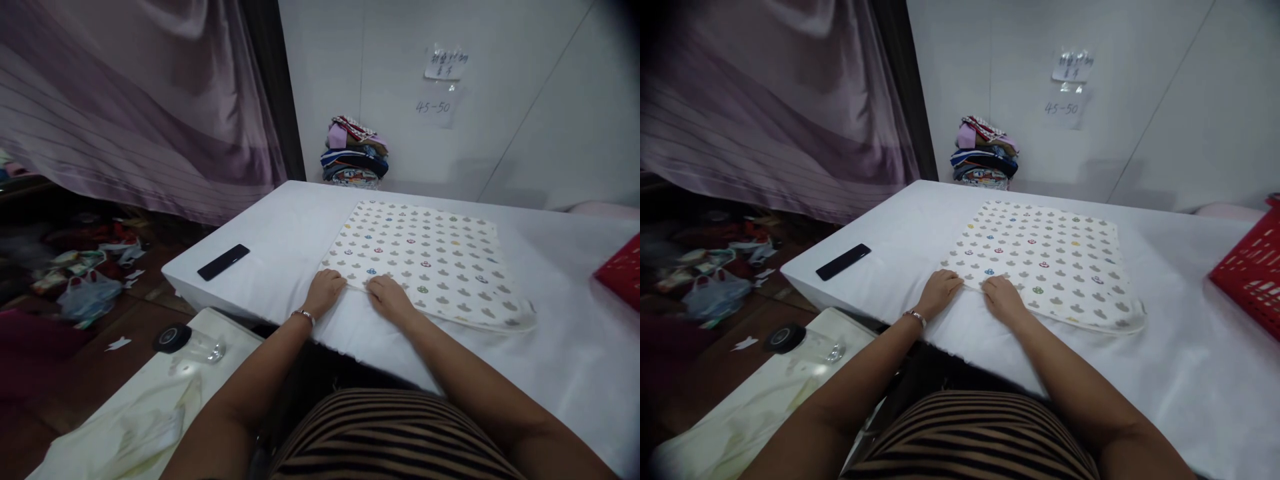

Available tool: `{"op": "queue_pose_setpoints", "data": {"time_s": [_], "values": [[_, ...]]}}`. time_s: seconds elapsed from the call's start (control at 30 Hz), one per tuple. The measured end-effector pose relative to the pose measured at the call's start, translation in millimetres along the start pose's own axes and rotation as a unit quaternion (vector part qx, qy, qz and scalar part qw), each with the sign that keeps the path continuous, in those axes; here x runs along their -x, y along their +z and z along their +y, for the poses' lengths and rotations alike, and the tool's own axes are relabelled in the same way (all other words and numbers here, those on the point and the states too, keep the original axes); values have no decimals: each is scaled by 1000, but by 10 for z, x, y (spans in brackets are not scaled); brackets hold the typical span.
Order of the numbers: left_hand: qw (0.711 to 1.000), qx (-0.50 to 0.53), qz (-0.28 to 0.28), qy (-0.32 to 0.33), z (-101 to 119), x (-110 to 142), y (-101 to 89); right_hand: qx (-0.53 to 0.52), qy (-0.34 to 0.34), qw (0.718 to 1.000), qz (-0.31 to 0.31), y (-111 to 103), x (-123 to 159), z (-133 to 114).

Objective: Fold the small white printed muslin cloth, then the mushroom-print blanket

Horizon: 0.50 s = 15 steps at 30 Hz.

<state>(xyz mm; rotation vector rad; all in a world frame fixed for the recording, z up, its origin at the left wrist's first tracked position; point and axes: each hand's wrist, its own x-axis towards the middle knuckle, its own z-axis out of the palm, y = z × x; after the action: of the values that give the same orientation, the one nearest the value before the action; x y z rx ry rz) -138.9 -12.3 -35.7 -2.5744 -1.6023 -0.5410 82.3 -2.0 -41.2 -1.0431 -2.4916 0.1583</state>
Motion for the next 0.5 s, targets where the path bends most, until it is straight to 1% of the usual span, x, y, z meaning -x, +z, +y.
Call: {"op": "queue_pose_setpoints", "data": {"time_s": [0.23,0.43,0.5], "values": [[1000,0,-15,-17,32,-34,-17,13,23,1000,-13,0,-8,23],[1000,0,-1,-2,61,-31,-19,36,46,998,-17,3,-15,14],[1000,-2,-4,3,88,-26,-28,47,49,998,-16,8,-15,13]]}}
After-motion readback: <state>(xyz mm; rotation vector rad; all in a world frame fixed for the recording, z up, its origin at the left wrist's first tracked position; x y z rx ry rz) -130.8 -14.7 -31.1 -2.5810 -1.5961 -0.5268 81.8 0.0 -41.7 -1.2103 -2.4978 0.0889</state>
